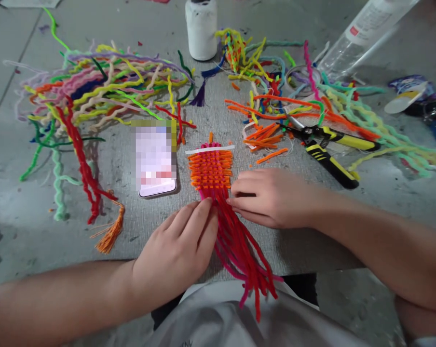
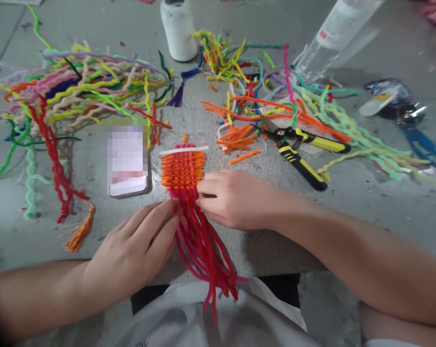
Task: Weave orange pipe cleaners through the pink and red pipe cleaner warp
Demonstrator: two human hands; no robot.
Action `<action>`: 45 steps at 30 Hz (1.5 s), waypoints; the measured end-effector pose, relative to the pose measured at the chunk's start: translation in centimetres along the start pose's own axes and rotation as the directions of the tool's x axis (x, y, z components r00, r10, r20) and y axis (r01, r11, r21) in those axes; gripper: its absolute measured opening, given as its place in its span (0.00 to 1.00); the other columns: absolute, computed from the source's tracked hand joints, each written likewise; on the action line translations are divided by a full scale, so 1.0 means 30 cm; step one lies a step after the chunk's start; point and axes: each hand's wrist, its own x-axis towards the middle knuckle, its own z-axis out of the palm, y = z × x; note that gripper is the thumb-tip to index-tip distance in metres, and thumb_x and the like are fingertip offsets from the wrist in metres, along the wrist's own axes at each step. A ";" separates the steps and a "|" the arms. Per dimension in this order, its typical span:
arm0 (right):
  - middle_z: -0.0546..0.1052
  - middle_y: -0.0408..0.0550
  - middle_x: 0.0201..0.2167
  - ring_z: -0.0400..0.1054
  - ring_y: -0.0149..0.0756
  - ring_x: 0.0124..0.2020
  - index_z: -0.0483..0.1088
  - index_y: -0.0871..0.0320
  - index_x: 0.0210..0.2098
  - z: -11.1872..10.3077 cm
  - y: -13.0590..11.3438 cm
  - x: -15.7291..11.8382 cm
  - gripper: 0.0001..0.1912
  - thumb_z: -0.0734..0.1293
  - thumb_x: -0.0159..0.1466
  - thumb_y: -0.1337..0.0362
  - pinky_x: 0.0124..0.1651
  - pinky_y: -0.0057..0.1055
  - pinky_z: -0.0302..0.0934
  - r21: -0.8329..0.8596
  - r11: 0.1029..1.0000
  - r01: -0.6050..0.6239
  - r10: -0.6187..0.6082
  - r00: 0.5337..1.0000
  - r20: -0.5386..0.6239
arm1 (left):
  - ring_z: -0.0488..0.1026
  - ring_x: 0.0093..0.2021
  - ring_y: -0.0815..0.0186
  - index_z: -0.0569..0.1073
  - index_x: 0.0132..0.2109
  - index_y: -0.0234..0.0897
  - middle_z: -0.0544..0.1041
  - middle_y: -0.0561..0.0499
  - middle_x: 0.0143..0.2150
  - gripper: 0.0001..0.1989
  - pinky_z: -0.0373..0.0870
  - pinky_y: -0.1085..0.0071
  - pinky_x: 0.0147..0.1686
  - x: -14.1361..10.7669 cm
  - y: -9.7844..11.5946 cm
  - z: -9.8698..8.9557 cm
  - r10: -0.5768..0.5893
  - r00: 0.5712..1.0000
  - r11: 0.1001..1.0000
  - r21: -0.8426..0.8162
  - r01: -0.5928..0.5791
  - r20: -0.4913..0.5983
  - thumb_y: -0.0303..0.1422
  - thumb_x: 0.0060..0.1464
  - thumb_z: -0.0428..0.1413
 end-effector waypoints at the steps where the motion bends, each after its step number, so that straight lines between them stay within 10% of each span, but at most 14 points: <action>1: 0.77 0.51 0.36 0.65 0.37 0.37 0.77 0.60 0.38 0.007 0.002 0.000 0.14 0.61 0.75 0.65 0.40 0.35 0.55 0.001 1.000 -0.019 0.019 1.000 -0.021 | 0.81 0.49 0.48 0.78 0.52 0.23 0.80 0.31 0.55 0.16 0.85 0.56 0.44 0.000 0.000 0.005 0.013 1.000 1.000 -0.007 -0.013 0.012 0.21 0.64 0.49; 7: 0.79 0.53 0.38 0.70 0.39 0.41 0.76 0.61 0.39 0.047 0.032 0.015 0.11 0.62 0.73 0.65 0.42 0.34 0.61 0.080 0.970 -0.228 0.238 0.955 -0.175 | 0.80 0.54 0.43 0.75 0.57 0.20 0.79 0.29 0.57 0.20 0.84 0.51 0.48 0.001 -0.005 0.036 0.047 0.996 0.998 -0.048 -0.044 0.073 0.20 0.63 0.48; 18: 0.73 0.45 0.33 0.67 0.34 0.35 0.72 0.59 0.32 0.044 0.015 0.051 0.06 0.66 0.66 0.68 0.40 0.31 0.60 0.290 0.856 -0.427 0.475 0.872 -0.118 | 0.66 0.70 0.41 0.68 0.65 0.18 0.68 0.27 0.69 0.23 0.74 0.49 0.64 0.009 -0.023 0.083 0.119 0.989 0.974 -0.203 -0.098 0.092 0.22 0.66 0.45; 45: 0.77 0.46 0.32 0.65 0.32 0.33 0.75 0.61 0.34 -0.024 0.067 0.227 0.03 0.69 0.63 0.72 0.37 0.30 0.55 0.251 0.906 -0.341 0.295 0.933 0.204 | 0.75 0.62 0.41 0.72 0.61 0.18 0.73 0.24 0.63 0.23 0.82 0.55 0.53 -0.027 0.030 0.023 0.057 0.987 0.997 0.039 -0.064 0.152 0.23 0.60 0.50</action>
